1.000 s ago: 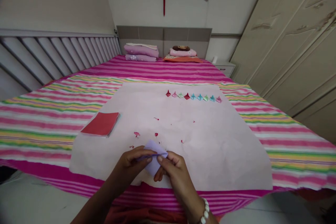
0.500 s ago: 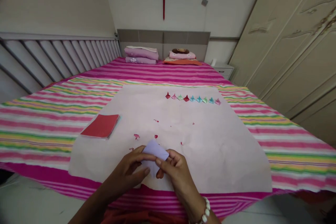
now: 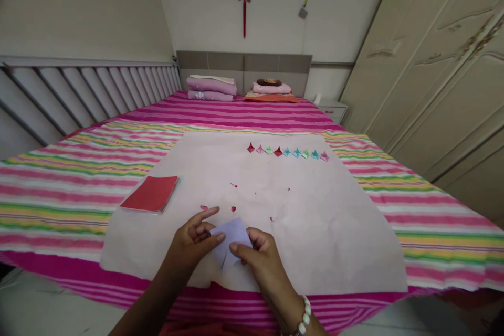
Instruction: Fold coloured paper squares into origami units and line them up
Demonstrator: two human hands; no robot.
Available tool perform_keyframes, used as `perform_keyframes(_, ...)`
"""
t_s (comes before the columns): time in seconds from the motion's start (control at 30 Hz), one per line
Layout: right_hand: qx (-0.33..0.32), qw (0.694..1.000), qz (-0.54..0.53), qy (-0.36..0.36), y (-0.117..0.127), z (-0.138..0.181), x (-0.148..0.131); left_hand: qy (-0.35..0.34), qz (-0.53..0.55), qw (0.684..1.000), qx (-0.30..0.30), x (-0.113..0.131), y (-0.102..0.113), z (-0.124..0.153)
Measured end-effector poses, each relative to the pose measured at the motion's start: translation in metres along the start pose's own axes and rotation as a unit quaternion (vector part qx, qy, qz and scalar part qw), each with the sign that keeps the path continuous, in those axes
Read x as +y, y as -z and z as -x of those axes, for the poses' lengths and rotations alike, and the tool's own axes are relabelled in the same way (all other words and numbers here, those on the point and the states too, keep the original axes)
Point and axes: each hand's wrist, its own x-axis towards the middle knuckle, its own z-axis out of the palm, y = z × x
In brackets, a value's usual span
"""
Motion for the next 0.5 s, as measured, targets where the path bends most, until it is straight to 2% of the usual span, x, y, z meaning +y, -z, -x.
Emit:
perform_keyframes(0.17,0.052,0.998,-0.021,0.011,-0.001,0.000,0.002,0.015,0.041,0.998,0.039,-0.002,-0.001,-0.001)
perform_keyframes(0.3,0.079,0.996,-0.040,0.025,-0.003,-0.001,0.004,0.042,0.096,0.994,-0.006,-0.018,-0.012,0.001)
perform_keyframes(0.5,0.074,0.996,-0.050,0.023,-0.004,0.000,0.007,0.029,0.033,0.998,-0.049,-0.026,-0.017,0.003)
